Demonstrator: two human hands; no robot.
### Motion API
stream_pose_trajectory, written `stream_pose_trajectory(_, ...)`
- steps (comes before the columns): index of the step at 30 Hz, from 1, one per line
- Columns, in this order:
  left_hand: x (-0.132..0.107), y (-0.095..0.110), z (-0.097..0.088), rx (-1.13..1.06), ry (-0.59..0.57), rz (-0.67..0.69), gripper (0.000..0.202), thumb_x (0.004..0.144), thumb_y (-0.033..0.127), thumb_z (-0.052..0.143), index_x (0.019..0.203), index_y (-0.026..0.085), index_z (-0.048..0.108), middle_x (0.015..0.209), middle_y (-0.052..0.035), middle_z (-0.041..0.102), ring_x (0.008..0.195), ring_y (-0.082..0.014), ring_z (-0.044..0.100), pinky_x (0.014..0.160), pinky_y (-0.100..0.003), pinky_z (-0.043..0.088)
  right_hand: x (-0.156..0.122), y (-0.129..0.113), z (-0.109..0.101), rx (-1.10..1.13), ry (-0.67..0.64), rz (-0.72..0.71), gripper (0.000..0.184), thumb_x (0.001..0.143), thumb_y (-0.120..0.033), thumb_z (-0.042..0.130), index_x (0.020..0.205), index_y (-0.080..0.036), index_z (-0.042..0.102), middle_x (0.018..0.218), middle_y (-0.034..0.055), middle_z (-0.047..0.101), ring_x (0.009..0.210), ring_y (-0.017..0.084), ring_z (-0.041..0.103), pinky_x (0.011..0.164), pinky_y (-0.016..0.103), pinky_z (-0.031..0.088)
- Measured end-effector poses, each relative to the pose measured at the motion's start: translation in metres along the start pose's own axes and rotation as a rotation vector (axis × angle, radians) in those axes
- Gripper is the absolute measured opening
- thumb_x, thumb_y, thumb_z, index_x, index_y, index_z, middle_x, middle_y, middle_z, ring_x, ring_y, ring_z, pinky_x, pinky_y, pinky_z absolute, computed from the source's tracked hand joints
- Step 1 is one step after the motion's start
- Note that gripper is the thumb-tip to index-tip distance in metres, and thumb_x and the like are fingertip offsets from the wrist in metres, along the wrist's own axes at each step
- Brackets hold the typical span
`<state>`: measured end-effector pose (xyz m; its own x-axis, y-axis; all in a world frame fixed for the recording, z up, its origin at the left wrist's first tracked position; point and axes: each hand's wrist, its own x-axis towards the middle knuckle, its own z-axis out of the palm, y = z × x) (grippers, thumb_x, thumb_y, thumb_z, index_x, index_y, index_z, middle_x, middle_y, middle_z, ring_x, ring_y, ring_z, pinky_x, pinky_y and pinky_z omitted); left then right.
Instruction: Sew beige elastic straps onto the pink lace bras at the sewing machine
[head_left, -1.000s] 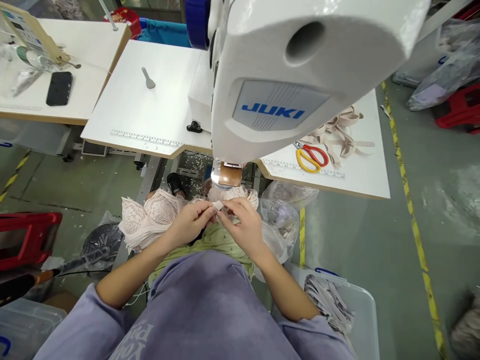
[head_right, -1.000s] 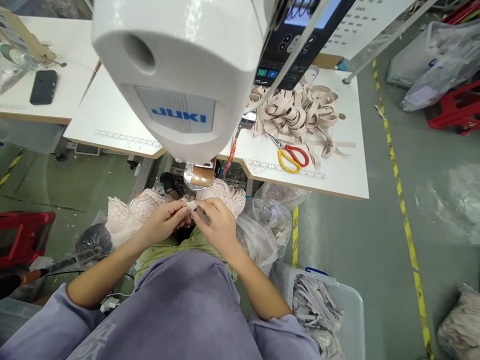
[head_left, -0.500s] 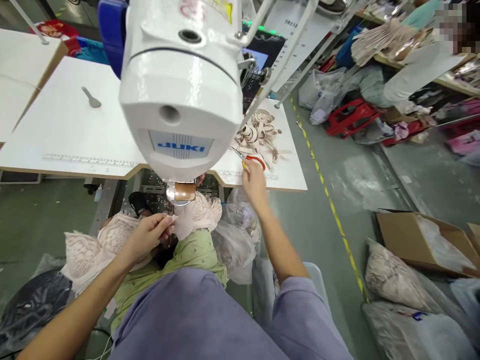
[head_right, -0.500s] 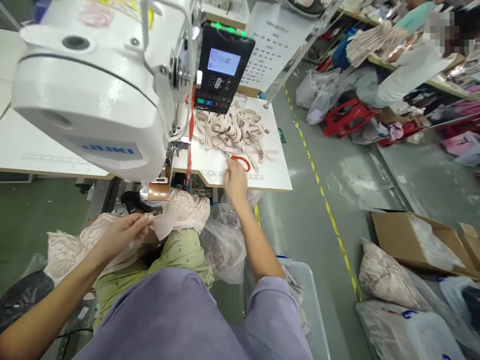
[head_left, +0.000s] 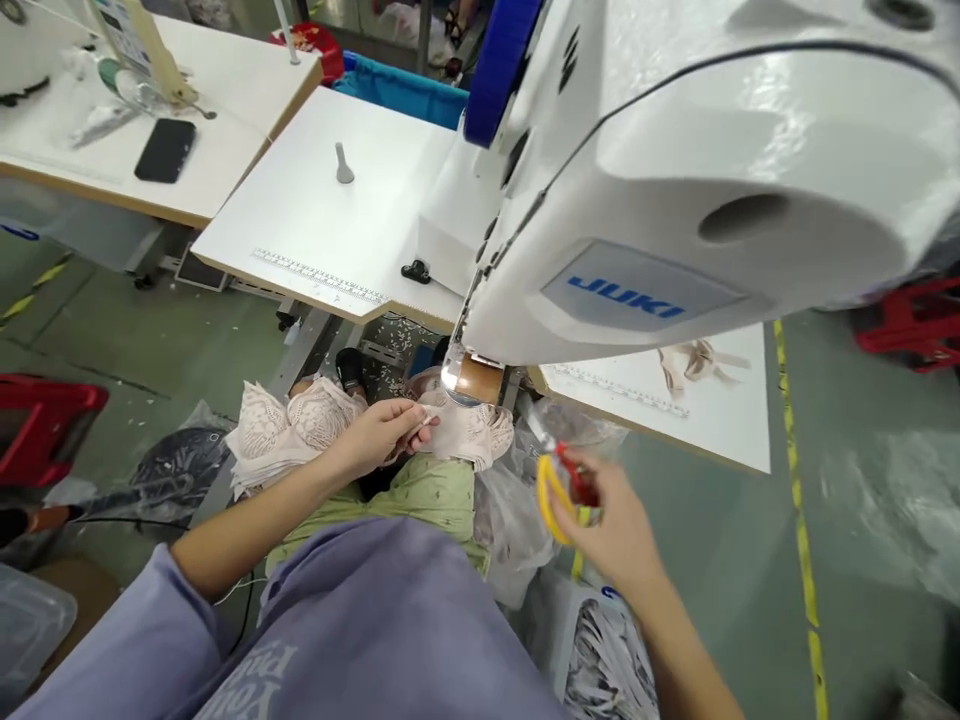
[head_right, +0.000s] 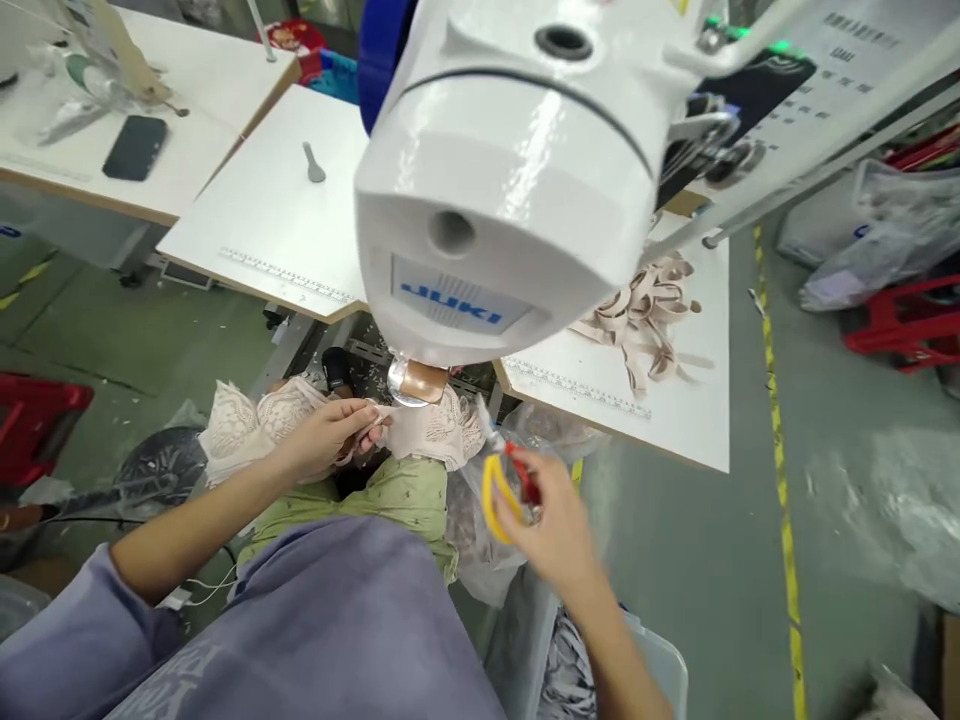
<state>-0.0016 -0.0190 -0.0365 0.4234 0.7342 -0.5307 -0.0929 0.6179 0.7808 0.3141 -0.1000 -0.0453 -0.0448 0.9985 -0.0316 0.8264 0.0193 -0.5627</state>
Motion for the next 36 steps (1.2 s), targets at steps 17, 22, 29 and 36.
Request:
stream_pose_trajectory(17,-0.008,0.0,-0.003,0.129,-0.013,-0.008,0.017,0.082,0.026,0.055,0.068,0.016,0.058,0.072,-0.0024,0.062,0.058,-0.0086,0.049,0.056,-0.021,0.039,-0.001,-0.061,0.045,0.059,-0.145,-0.279,0.029,0.096,-0.033,0.059,0.124,-0.024,0.06,0.114,0.0079,0.07,0.073,0.018,0.065,0.067,0.034,0.056)
stream_pose_trajectory(22,-0.006,-0.001,-0.006,0.002,-0.036,-0.035,0.027,0.083,0.035,0.06,0.065,0.015,0.055,0.059,0.0034,0.049,0.047,-0.005,0.03,0.046,-0.021,0.02,-0.014,-0.056,0.043,0.221,-0.088,-0.135,0.036,0.085,-0.026,0.065,0.12,-0.025,0.058,0.102,0.005,0.065,0.064,0.014,0.057,0.056,0.029,0.05)
stream_pose_trajectory(29,-0.004,-0.008,-0.008,0.036,0.022,0.106,0.041,0.084,0.052,0.069,0.07,0.014,0.06,0.056,0.0046,0.047,0.049,-0.0057,0.035,0.049,-0.02,0.026,-0.01,-0.071,0.05,0.287,-0.178,-0.102,0.046,0.074,-0.022,0.067,0.118,-0.024,0.056,0.104,0.0045,0.062,0.068,0.014,0.055,0.063,0.03,0.05)
stream_pose_trajectory(36,-0.008,-0.005,-0.007,0.346,0.069,0.191,0.034,0.091,0.04,0.057,0.068,0.016,0.057,0.061,0.002,0.056,0.054,-0.0086,0.045,0.052,-0.021,0.033,0.007,-0.079,0.059,0.34,-0.192,-0.047,0.04,0.079,-0.026,0.066,0.118,-0.024,0.059,0.098,0.0028,0.062,0.068,0.015,0.055,0.061,0.029,0.048)
